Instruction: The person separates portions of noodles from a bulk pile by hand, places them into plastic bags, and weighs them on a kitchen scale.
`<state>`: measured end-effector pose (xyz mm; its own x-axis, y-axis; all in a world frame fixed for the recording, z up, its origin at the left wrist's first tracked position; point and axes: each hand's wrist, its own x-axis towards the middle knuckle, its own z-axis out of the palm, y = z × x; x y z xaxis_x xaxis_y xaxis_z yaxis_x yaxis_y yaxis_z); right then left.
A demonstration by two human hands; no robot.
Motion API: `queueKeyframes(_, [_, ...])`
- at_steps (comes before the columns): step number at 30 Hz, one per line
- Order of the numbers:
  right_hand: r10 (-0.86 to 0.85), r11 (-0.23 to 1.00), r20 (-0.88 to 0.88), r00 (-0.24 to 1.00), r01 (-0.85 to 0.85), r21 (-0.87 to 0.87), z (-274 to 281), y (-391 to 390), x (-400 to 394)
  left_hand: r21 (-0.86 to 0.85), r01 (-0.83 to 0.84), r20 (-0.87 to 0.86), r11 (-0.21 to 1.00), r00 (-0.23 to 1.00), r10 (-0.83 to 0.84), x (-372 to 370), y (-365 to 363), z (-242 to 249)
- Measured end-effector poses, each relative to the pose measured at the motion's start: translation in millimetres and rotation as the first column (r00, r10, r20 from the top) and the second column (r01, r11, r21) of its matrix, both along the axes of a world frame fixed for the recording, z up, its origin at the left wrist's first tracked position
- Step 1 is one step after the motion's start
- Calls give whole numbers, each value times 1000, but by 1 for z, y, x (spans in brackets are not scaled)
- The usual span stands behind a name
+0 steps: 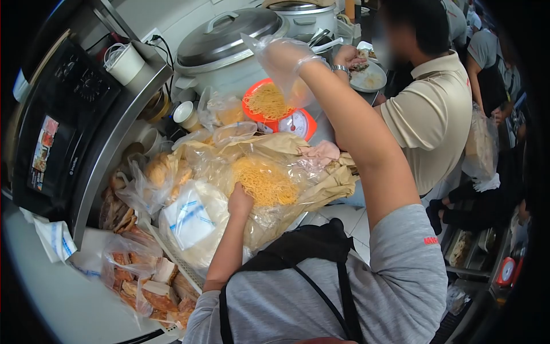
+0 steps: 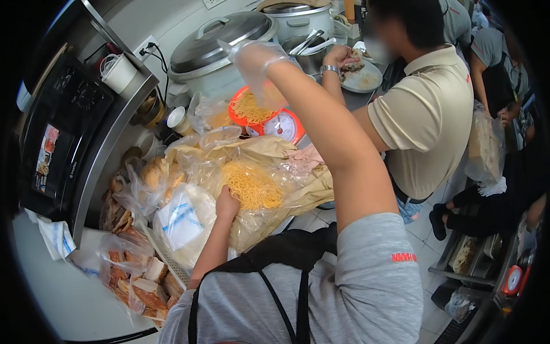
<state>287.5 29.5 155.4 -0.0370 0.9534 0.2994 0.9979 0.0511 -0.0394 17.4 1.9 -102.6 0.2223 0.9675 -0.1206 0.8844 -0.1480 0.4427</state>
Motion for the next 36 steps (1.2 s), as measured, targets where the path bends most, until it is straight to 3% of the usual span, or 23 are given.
queueKeyframes(2, [-62,997,-88,994,58,-43,9,-5,2,13,3,33,1000,999,-3,-2,2,-5])
queueKeyframes(5, [-37,998,-573,819,56,16,20,-29,-15,34,76,215,997,973,-82,-12,14,-14])
queueKeyframes(8, [136,977,-417,899,-52,205,-1,-39,-14,-78,125,215,989,971,-105,-18,26,-4])
queueKeyframes(11, [363,839,-285,887,-178,514,-19,-63,-20,23,138,324,990,936,-138,-21,43,1])
queueKeyframes(14, [240,970,-718,654,-127,209,-36,-63,-10,-114,309,241,944,931,-275,-19,46,32])
queueKeyframes(17, [228,973,-892,390,-104,204,-54,-74,-17,-65,435,209,898,886,-414,-15,55,36])
queueKeyframes(20, [161,981,-968,193,-140,135,-71,-71,-12,6,247,513,969,831,-215,2,76,12])
queueKeyframes(23, [92,982,-992,84,-170,77,-73,-75,-12,-252,248,729,935,685,15,28,62,40])
queueKeyframes(24, [78,982,-995,58,-176,67,-73,-78,-13,-250,280,724,927,690,-13,28,65,38])
queueKeyframes(26, [117,984,-990,84,-144,104,-87,-77,-9,-247,343,712,906,698,-70,29,70,32])
queueKeyframes(29, [99,983,-990,97,-162,82,-113,-67,8,-105,279,502,954,843,-191,17,52,75])
queueKeyframes(30, [78,982,-992,96,-181,60,-117,-65,11,-40,268,496,962,841,-214,12,48,89])
queueKeyframes(33, [37,992,-998,-48,-121,43,-106,-77,-11,80,226,514,971,825,-235,-10,38,128])
queueKeyframes(36, [48,976,-981,189,-218,6,-108,-65,-25,112,187,603,976,768,-216,-23,32,159])
